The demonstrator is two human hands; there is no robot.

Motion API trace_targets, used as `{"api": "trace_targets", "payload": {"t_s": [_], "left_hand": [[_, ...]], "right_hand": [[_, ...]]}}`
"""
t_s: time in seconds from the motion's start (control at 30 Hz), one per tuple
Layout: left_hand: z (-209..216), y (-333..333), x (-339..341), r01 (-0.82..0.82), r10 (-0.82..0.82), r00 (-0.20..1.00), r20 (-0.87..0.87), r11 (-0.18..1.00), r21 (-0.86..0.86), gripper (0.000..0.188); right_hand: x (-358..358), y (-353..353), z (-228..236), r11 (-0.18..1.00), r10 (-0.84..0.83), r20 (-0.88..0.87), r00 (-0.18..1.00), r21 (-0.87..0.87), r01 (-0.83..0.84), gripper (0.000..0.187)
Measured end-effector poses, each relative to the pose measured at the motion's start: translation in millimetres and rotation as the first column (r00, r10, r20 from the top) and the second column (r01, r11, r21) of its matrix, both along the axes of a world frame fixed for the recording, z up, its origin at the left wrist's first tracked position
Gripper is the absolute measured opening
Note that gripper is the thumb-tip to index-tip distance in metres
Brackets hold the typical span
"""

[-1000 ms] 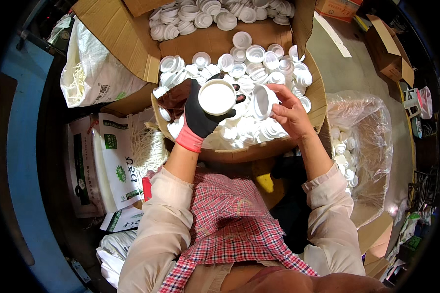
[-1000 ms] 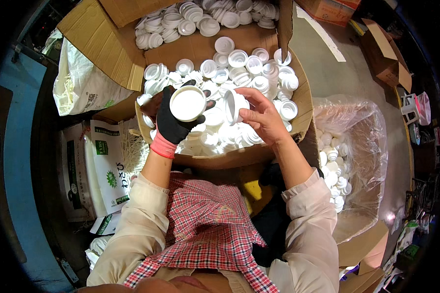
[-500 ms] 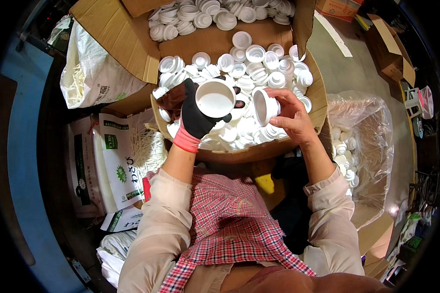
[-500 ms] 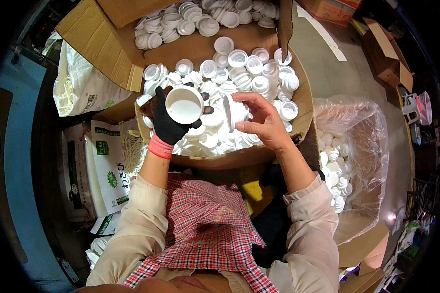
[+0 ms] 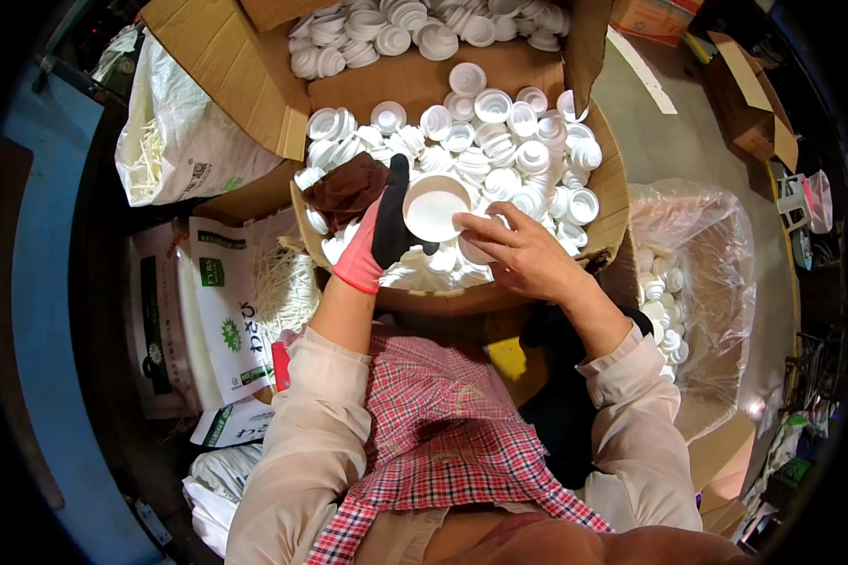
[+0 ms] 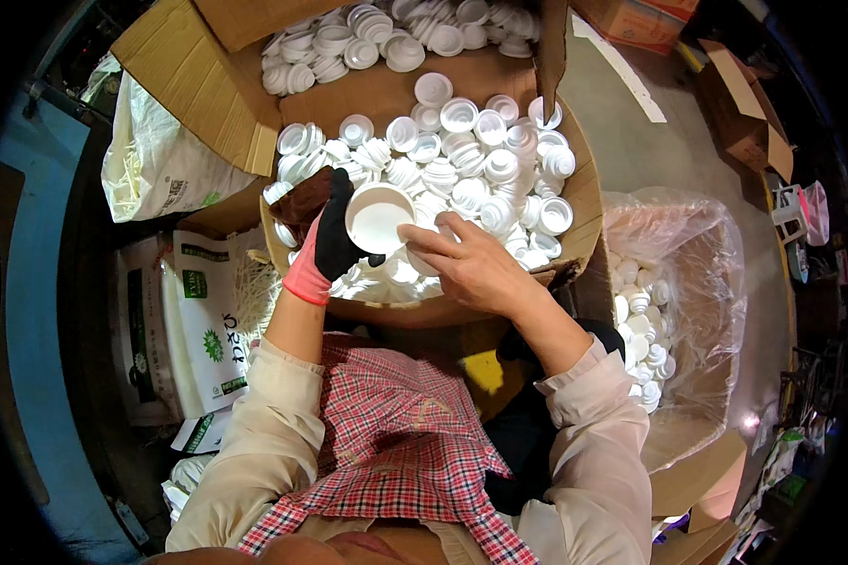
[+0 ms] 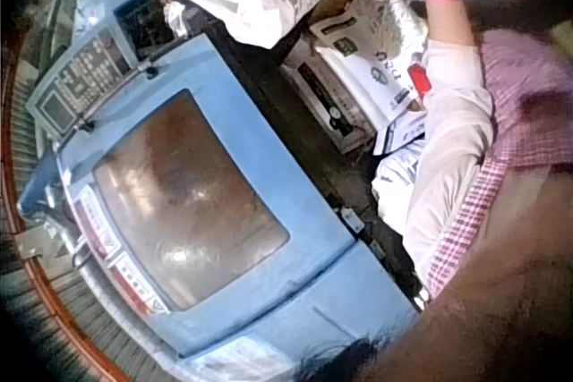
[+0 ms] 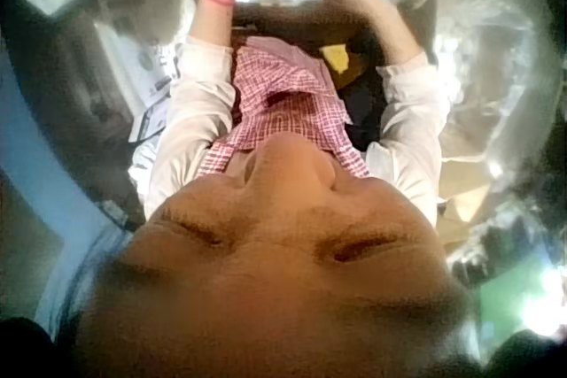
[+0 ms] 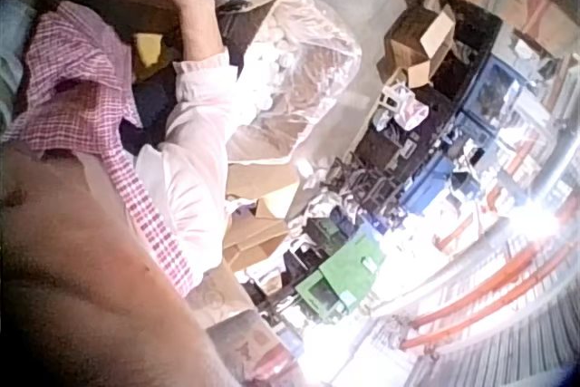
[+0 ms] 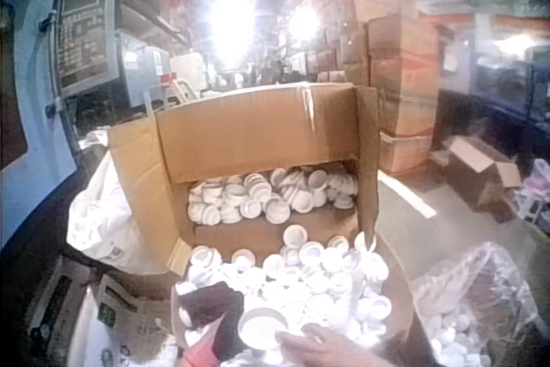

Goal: The person picks up white plastic lids from a cardboard box, wipes them with a cloth, and assembles them by snapping two halves together. The person then places the assembled lids into a second box.

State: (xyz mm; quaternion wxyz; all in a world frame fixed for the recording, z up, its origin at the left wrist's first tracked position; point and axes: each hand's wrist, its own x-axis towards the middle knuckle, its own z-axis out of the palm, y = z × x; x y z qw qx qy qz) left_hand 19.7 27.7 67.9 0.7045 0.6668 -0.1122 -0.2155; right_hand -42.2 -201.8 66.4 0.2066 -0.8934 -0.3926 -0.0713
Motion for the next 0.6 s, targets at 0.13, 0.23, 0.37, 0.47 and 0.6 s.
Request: {"api": "trace_targets", "payload": {"t_s": [0.13,0.23,0.37,0.47,0.6], "left_hand": [[-31,-1,13,-0.038,-0.051,0.986,-0.161,0.862,-0.505,0.065],[-36,-18,7,-0.008,0.094,0.971,0.221,0.932,-0.362,0.059],[-51,-28,9,-0.071,0.144,0.972,0.185,0.934,-0.350,0.057],[-30,-21,4,-0.129,0.088,0.793,0.602,0.991,0.026,0.064],[-31,-12,12,0.167,-0.088,0.984,0.155,0.760,-0.628,0.060]], "right_hand": [[1,1,12,0.983,0.034,-0.067,0.997,0.185,-0.021,0.064],[4,1,10,0.964,0.070,-0.111,0.991,0.262,-0.039,0.064],[2,8,11,0.949,0.108,-0.153,0.982,0.309,-0.057,0.063],[-3,6,7,0.850,0.146,-0.406,0.902,0.518,0.095,0.060],[9,-5,4,0.513,0.353,-0.489,0.798,0.814,0.272,0.062]]}}
